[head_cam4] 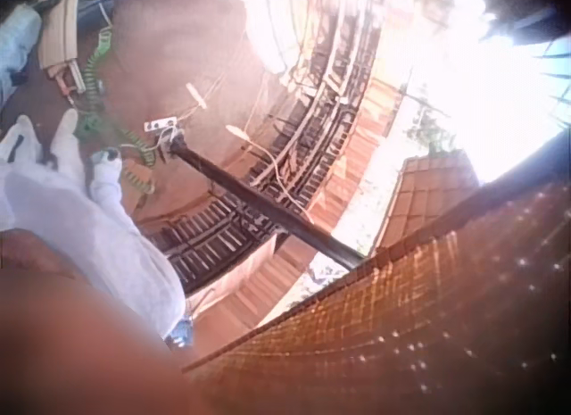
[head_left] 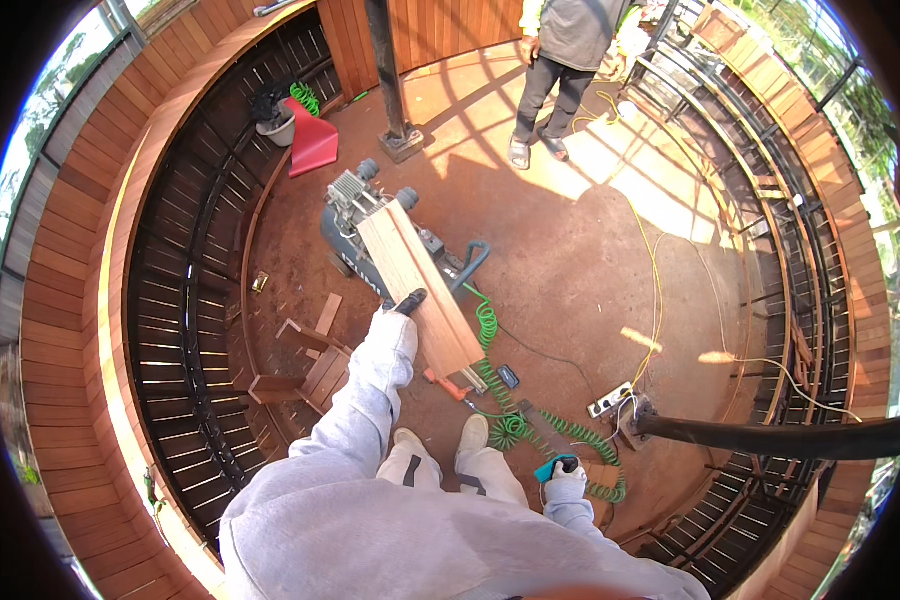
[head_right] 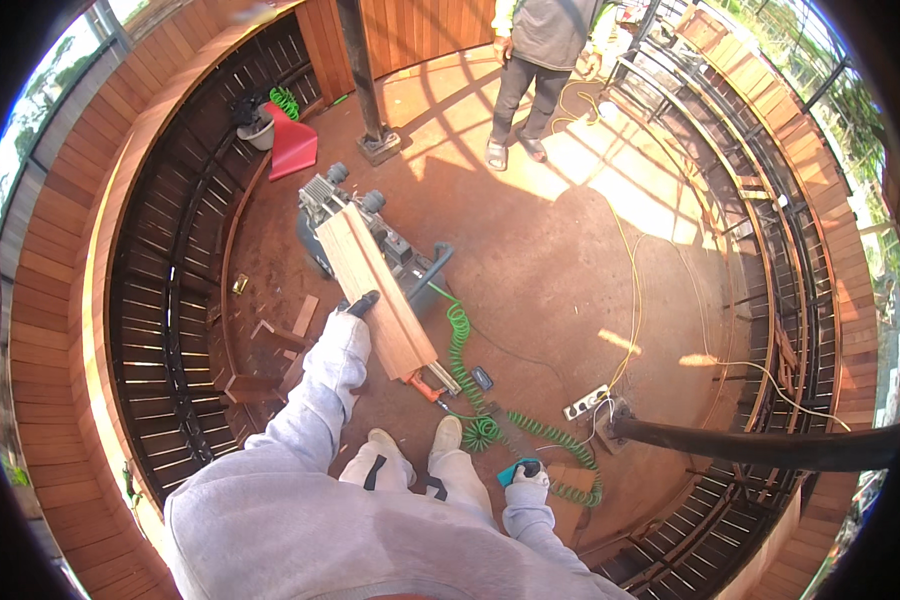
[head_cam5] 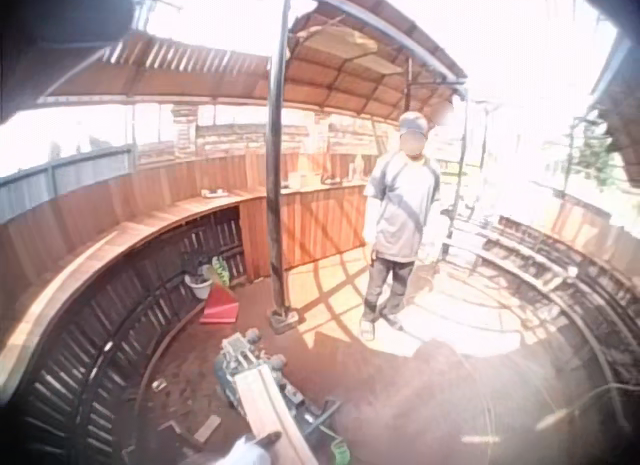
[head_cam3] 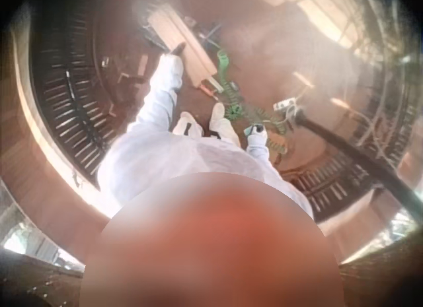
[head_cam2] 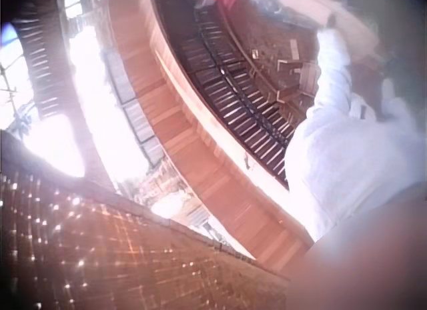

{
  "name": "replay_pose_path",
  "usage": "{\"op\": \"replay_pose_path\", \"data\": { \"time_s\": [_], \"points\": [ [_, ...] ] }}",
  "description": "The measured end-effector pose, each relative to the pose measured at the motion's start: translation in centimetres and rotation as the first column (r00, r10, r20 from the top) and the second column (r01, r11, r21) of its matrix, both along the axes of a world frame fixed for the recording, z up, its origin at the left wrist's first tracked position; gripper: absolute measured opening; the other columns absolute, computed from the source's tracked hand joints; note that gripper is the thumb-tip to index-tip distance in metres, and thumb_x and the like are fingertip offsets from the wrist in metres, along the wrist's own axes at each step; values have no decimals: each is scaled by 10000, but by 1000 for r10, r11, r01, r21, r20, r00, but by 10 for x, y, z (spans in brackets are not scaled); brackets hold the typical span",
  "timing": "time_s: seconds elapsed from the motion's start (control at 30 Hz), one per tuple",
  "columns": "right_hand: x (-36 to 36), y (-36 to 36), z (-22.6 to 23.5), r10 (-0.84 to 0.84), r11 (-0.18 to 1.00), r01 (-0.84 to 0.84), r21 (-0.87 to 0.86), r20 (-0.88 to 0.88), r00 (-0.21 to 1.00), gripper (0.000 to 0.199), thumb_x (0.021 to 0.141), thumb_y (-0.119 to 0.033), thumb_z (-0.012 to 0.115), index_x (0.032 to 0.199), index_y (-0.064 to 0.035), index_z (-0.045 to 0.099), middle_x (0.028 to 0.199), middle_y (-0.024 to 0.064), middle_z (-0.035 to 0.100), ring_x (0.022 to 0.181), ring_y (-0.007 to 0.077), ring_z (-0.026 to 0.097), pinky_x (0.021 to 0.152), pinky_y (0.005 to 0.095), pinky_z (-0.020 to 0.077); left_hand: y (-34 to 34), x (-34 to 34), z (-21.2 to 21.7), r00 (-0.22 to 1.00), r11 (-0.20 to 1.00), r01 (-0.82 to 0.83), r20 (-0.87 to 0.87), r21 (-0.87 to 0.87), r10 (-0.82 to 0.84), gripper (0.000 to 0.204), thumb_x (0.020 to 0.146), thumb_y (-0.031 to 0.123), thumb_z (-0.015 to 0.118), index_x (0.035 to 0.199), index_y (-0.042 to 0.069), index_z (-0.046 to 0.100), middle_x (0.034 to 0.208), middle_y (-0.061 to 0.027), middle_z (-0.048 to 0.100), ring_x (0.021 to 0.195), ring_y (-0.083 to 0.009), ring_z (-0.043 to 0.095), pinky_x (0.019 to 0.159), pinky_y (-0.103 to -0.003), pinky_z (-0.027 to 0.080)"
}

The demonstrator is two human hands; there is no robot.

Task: The person assembles a small wooden structure by arranging slats, measuring and cutting wood, and fastening pieces together using a nail gun. The person also uses a hand saw and square to prepare additional components.

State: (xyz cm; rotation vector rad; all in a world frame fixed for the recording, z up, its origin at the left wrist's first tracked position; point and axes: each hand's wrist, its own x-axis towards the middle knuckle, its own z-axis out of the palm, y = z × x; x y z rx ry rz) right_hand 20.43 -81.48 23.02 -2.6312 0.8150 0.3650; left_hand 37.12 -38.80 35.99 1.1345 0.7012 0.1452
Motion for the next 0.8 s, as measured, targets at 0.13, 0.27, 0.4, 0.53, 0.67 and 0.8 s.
{"op": "replay_pose_path", "data": {
  "time_s": [0.13,0.27,0.4,0.53,0.67,0.8],
  "points": [
    [-34,-32,39,-116,993,116,19,43,992,466,812,-347,672,1138,-19,623,1077,196,659,1026,352,625,916,429,493,-23,91,72,992,992,90,75,93,-97,361,874,227,676,1178,39,620,1061,-111,667,909,-211,606,763,-350,520],
    [-57,-30,65,-377,924,376,-77,2,926,465,820,-309,675,1177,-17,620,1083,178,666,1022,347,632,908,418,503,-34,175,100,986,987,117,103,111,-128,373,872,243,678,1183,48,615,1065,-112,661,912,-224,605,758,-371,519],
    [-101,-27,54,-542,817,546,-188,78,837,453,817,-316,678,1155,-17,636,1108,185,661,1038,341,630,906,423,505,-45,248,111,981,982,154,103,106,-165,385,869,259,680,1189,56,609,1070,-113,655,915,-237,603,753,-391,518],
    [-123,1,82,-676,737,668,-105,-95,731,478,805,-340,690,1173,-40,631,1143,181,655,1075,320,622,914,414,505,-48,302,102,979,977,179,76,114,-188,396,867,275,681,1194,65,604,1074,-114,649,918,-250,601,748,-412,517],
    [-197,8,13,-783,613,754,-239,-56,619,511,778,-380,714,1171,-63,636,1145,154,662,1085,301,625,909,400,510,-50,351,100,975,969,206,54,139,-215,408,864,291,683,1199,74,599,1079,-115,644,922,-263,600,743,-433,516],
    [-269,23,-42,-857,508,813,-283,-79,508,544,751,-420,737,1168,-86,641,1147,127,669,1094,282,627,905,385,516,-41,383,90,968,955,242,24,170,-250,420,862,307,685,1204,82,593,1083,-116,638,925,-276,598,738,-453,515]
  ]
}}
